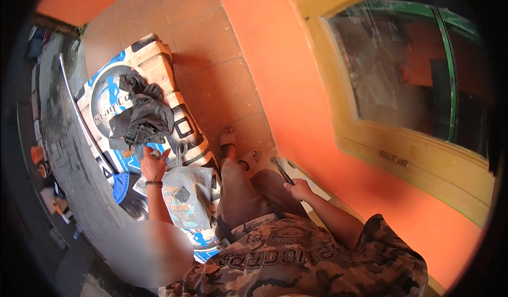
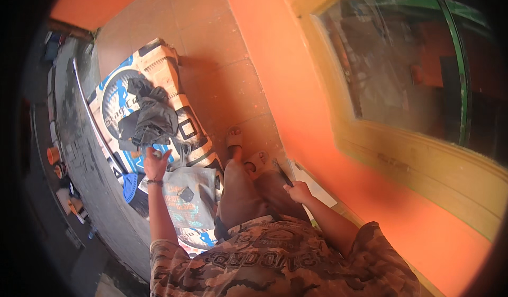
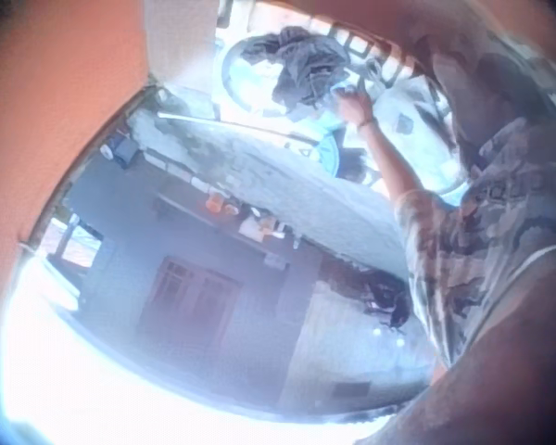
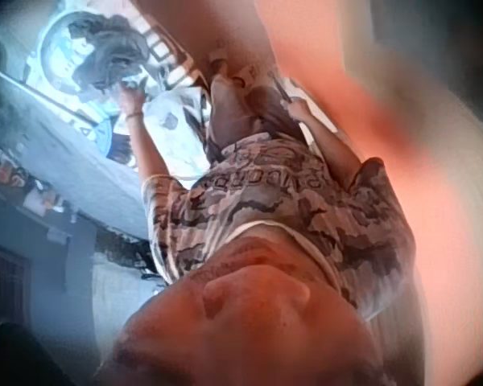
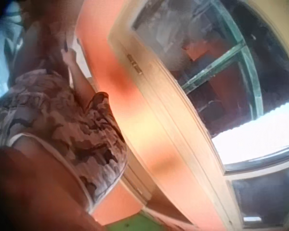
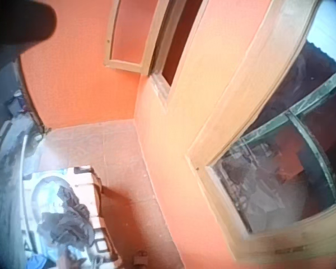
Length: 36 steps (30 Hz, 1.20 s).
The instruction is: The person sits on the floor and uses a pair of pliers and a putty knife to scrape and pry at the bottom edge of a wooden door frame. They repeatedly apply pressure and scrape along the same section of the frame near the floor.
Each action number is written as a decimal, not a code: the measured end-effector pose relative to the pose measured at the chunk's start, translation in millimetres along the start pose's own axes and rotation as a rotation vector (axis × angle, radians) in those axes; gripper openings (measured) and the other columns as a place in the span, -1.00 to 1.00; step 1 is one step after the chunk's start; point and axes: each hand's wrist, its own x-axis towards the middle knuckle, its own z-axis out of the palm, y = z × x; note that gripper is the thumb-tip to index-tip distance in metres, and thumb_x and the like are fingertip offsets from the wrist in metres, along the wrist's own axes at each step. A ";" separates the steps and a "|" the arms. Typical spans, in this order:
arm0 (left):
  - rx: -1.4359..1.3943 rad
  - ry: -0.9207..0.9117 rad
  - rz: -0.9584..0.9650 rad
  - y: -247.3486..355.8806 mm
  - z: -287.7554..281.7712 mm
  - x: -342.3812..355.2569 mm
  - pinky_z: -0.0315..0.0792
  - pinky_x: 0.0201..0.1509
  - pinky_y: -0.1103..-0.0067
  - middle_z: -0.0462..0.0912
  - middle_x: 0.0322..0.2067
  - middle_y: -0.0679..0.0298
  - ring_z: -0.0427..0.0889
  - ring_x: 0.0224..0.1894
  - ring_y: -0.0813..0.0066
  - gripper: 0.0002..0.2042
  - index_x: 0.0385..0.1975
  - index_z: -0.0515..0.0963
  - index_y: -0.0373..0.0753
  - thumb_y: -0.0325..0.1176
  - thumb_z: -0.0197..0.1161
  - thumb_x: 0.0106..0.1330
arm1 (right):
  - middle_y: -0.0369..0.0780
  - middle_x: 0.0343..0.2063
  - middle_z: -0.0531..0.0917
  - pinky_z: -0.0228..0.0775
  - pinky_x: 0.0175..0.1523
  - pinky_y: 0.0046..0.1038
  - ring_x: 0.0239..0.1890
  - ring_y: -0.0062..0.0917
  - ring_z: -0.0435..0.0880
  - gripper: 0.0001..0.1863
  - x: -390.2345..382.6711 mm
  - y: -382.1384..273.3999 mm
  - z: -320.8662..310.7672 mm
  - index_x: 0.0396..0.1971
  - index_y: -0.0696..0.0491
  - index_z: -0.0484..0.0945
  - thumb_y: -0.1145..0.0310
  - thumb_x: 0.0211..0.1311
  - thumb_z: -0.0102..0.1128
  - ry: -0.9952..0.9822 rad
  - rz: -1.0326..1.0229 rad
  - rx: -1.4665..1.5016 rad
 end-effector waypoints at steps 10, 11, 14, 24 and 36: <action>0.509 -0.126 0.378 -29.5 134.2 -13.7 0.00 0.34 0.12 0.15 0.24 -0.15 0.12 0.29 -0.12 -0.35 0.14 0.24 -0.41 -0.05 0.19 0.17 | -0.08 -0.61 0.60 0.41 -0.30 -0.28 -0.47 -0.29 0.61 -0.58 11.6 79.3 88.4 -0.55 0.16 0.56 0.05 0.19 0.15 0.292 -0.047 0.188; 0.350 -0.194 0.450 -16.6 132.6 -35.4 -0.01 0.36 0.12 0.17 0.23 -0.17 0.13 0.29 -0.11 -0.36 0.12 0.25 -0.44 -0.15 0.25 0.12 | -0.07 -0.60 0.60 0.41 -0.29 -0.28 -0.47 -0.29 0.61 -0.58 7.0 84.5 100.3 -0.54 0.16 0.56 0.05 0.19 0.15 0.282 0.004 0.211; 0.374 -0.733 0.993 -31.8 129.7 -106.3 -0.20 0.41 0.07 -0.02 0.35 -0.07 -0.07 0.40 -0.02 -0.35 0.25 0.23 -0.20 -0.17 0.18 0.11 | 0.02 -0.46 0.61 0.40 -0.19 -0.22 -0.34 -0.16 0.60 -0.53 -15.6 79.6 113.9 -0.46 0.20 0.55 0.00 0.19 0.12 0.193 0.200 0.323; 0.754 -1.133 1.142 -100.4 141.4 -130.3 -0.06 0.34 0.07 0.20 0.23 0.01 0.04 0.35 0.07 -0.42 0.26 0.25 -0.15 -0.31 0.05 0.14 | 0.10 -0.36 0.60 0.41 -0.13 -0.17 -0.25 -0.05 0.59 -0.50 1.7 86.5 161.1 -0.43 0.26 0.52 0.01 0.20 0.10 -0.018 0.146 0.213; 0.241 -1.375 0.756 -195.6 138.7 -86.1 -0.05 0.32 0.11 0.20 0.23 0.10 0.09 0.30 0.12 -0.44 0.22 0.25 -0.15 -0.16 0.05 0.18 | -0.27 -0.60 0.48 0.54 -0.45 -0.42 -0.50 -0.43 0.64 -0.67 77.6 85.8 194.0 -0.46 0.11 0.41 0.13 0.32 0.05 0.104 0.233 1.489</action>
